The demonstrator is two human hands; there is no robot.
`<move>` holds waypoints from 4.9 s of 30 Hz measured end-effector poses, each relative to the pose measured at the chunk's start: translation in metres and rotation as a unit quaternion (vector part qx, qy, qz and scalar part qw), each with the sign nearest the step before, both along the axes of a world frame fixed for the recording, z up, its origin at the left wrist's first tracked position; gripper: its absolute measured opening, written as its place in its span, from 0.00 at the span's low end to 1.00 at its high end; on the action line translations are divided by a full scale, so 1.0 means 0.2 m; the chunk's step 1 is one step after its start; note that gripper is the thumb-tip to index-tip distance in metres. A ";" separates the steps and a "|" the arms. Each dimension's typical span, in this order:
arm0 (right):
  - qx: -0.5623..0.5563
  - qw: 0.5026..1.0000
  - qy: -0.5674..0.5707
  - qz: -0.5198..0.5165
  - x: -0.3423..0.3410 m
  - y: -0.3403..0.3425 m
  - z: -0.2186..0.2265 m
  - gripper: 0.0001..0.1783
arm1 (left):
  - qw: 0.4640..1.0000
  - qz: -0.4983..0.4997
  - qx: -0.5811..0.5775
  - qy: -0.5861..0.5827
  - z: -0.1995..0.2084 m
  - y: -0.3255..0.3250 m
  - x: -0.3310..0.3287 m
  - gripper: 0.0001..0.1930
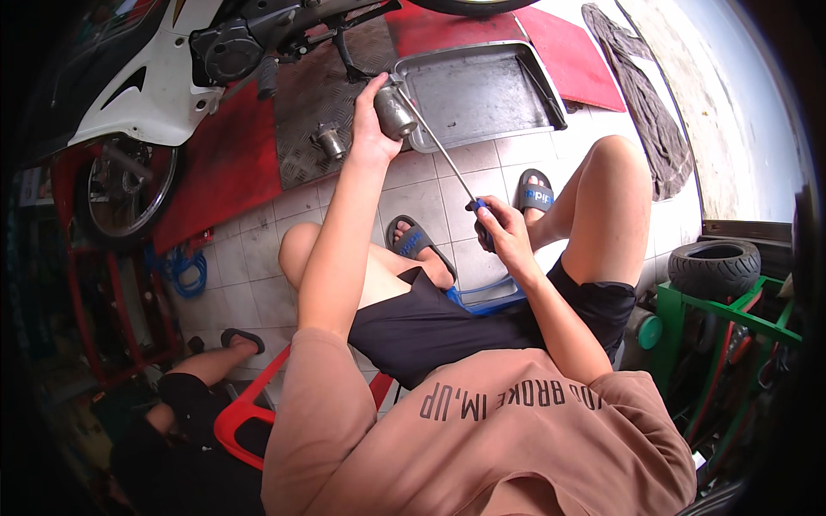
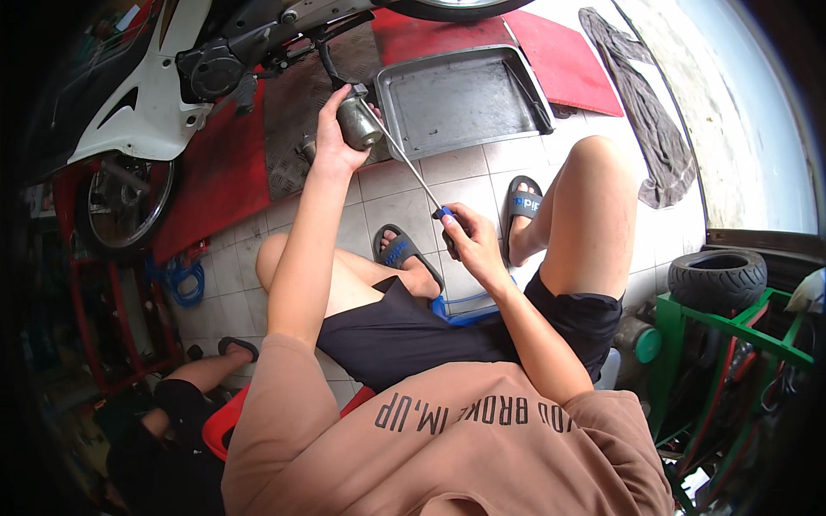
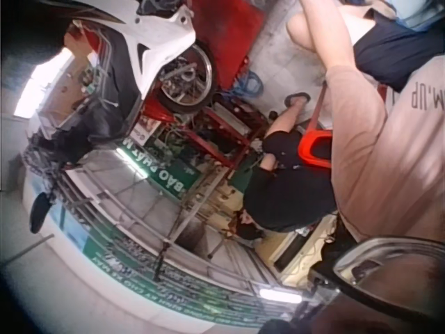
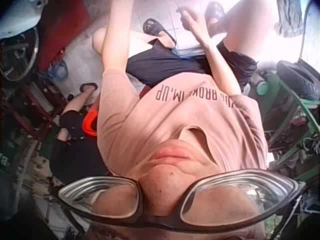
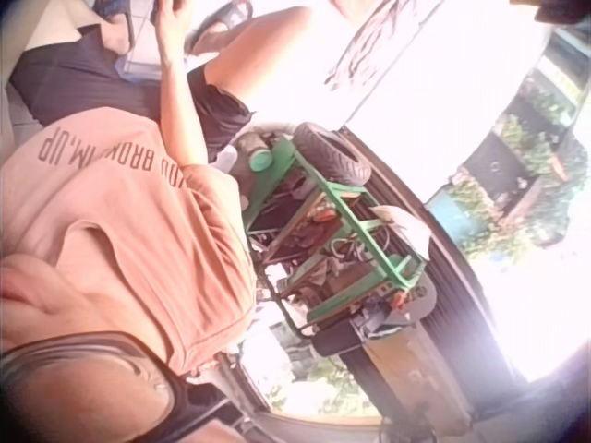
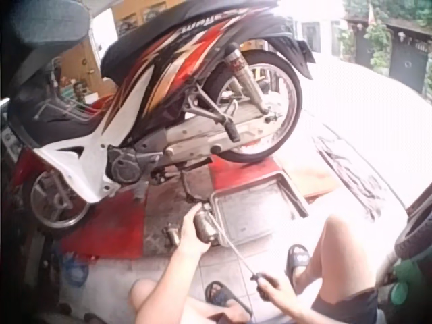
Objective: The person disassembles a motorcycle starter motor using a screwdriver by loosening the long fastening screws over a metal tray.
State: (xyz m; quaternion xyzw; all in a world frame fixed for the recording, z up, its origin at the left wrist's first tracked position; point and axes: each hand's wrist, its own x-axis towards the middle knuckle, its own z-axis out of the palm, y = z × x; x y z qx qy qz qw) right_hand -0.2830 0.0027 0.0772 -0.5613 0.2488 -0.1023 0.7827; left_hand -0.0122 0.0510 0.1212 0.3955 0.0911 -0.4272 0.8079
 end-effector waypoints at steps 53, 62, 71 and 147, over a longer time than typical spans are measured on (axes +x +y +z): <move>0.128 0.985 0.116 -0.007 0.01 0.02 -0.15 0.18 | 0.958 0.127 0.238 -0.098 -0.37 -0.16 -0.06 0.24; -0.068 0.987 0.148 -0.012 0.01 0.00 -0.17 0.16 | 0.948 0.114 0.271 -0.118 -0.40 -0.16 -0.09 0.21; 0.211 0.966 0.144 -0.030 0.01 0.03 -0.22 0.17 | 0.949 0.083 0.279 -0.117 -0.42 -0.16 -0.11 0.26; 0.249 0.968 -0.018 -0.037 -0.01 0.07 -0.19 0.12 | 0.991 0.042 0.101 -0.081 -0.17 -0.08 -0.02 0.25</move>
